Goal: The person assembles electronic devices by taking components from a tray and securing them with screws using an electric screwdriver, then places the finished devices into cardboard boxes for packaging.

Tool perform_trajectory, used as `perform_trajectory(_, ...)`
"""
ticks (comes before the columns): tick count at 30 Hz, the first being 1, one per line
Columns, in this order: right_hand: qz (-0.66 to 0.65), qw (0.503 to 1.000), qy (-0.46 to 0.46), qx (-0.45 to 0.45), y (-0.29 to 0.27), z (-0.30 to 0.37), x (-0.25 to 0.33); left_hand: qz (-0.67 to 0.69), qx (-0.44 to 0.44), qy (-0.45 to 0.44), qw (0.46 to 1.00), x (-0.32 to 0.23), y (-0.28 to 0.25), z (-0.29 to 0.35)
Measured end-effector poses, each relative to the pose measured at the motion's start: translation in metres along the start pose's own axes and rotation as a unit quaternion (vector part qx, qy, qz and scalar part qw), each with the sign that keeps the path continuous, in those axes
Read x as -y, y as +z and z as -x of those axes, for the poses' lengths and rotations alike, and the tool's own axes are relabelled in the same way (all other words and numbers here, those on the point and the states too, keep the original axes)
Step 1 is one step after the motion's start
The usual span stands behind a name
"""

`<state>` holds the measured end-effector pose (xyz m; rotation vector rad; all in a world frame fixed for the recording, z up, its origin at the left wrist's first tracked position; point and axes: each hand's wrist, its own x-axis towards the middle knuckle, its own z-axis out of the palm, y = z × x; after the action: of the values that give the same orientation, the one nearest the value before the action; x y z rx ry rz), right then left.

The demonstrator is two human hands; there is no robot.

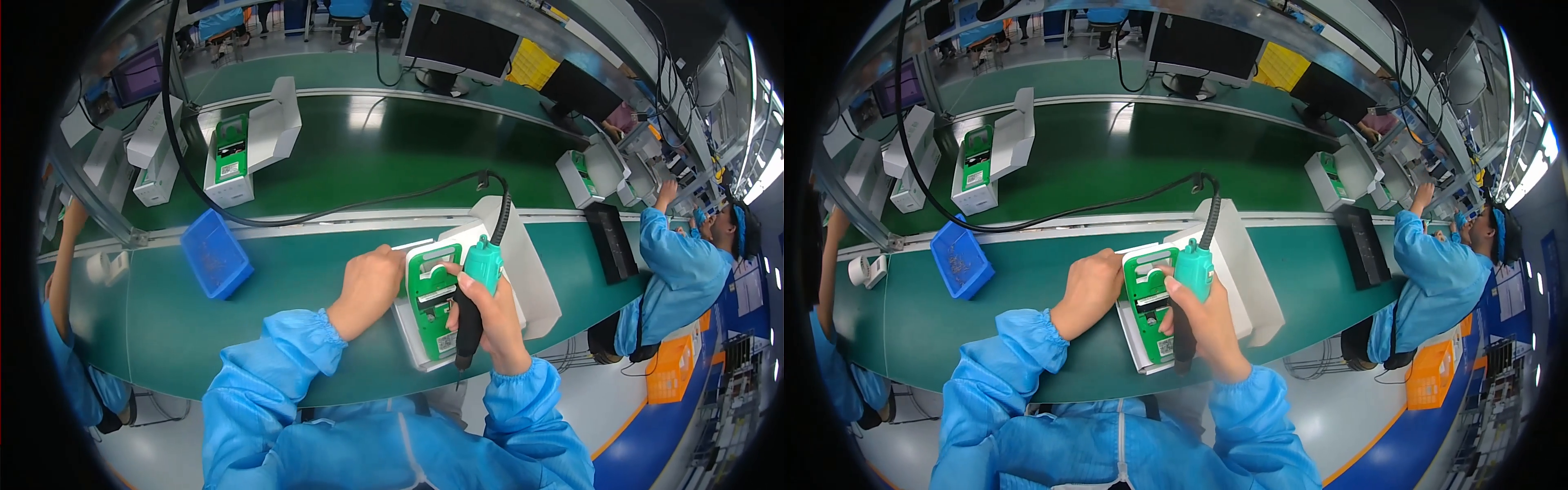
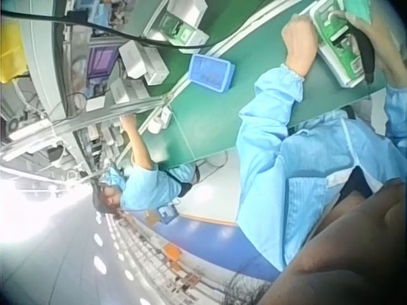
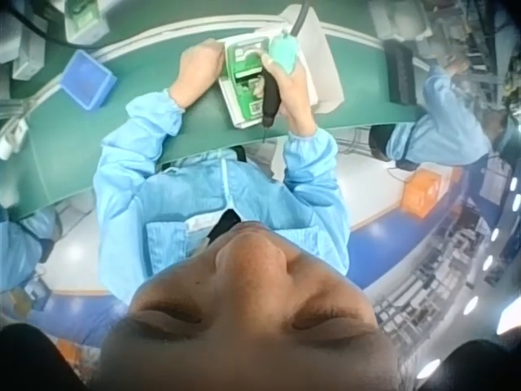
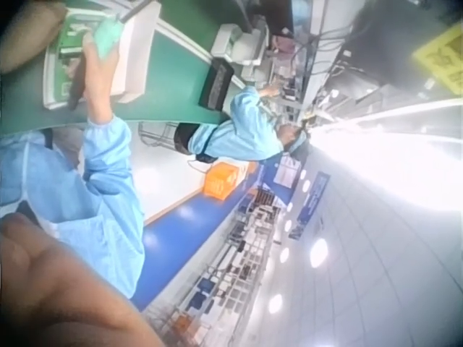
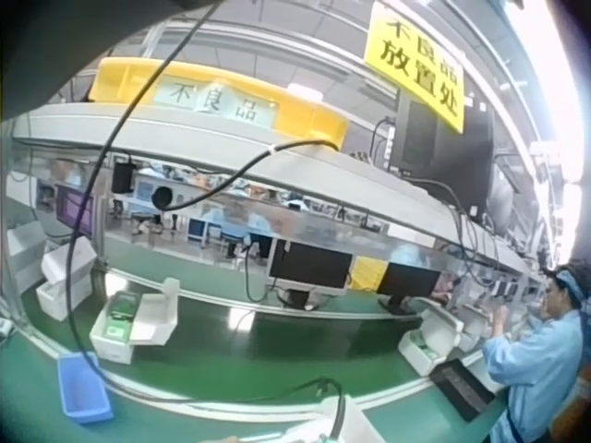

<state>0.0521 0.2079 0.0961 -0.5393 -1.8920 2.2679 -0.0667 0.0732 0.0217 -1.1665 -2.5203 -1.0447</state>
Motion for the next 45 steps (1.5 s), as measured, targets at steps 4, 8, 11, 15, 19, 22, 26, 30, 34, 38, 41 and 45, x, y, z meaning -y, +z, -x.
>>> perform_trajectory(4, -0.008, 1.000, 0.012, -0.021, -0.008, -0.001, -0.006, 0.036, -0.096, 0.002, 0.995, -0.006, -0.005, -0.003)
perform_trajectory(8, 0.006, 0.997, 0.068, -0.019, -0.005, -0.002, -0.010, 0.040, -0.092, 0.063, 0.993, -0.017, -0.020, 0.014)
perform_trajectory(11, -0.055, 0.998, 0.036, 0.011, -0.008, 0.005, -0.005, 0.073, 0.141, 0.115, 0.981, -0.050, -0.031, 0.047)
perform_trajectory(15, -0.074, 0.996, -0.027, 0.046, -0.013, 0.022, -0.001, 0.038, 0.185, 0.159, 0.969, -0.056, -0.015, 0.077)
perform_trajectory(19, -0.112, 0.992, -0.024, 0.049, -0.017, 0.035, 0.006, 0.017, 0.143, 0.111, 0.983, -0.035, -0.011, 0.046)
perform_trajectory(22, -0.076, 0.995, -0.041, 0.053, -0.020, 0.037, 0.002, -0.013, 0.060, 0.090, 0.994, 0.004, -0.009, 0.004)
perform_trajectory(26, -0.047, 0.998, -0.037, -0.020, -0.031, 0.035, -0.003, -0.055, -0.007, 0.032, 0.998, 0.043, -0.004, -0.045)
perform_trajectory(30, -0.047, 0.995, -0.055, -0.070, -0.052, 0.029, -0.011, -0.058, -0.076, 0.018, 0.995, 0.090, 0.002, -0.064)
perform_trajectory(34, -0.054, 0.988, -0.064, -0.127, -0.085, 0.014, -0.012, -0.086, -0.183, 0.030, 0.979, 0.094, 0.013, -0.062)
perform_trajectory(38, -0.035, 0.969, -0.112, -0.217, -0.136, -0.021, -0.003, -0.073, -0.220, 0.021, 0.973, 0.077, 0.034, -0.034)
perform_trajectory(41, 0.047, 0.953, -0.084, -0.287, -0.189, -0.070, 0.008, -0.014, -0.029, -0.028, 0.999, 0.078, 0.045, -0.023)
perform_trajectory(45, 0.291, 0.880, -0.058, -0.371, -0.264, -0.134, 0.020, -0.084, -0.026, 0.013, 0.996, 0.070, 0.050, -0.035)
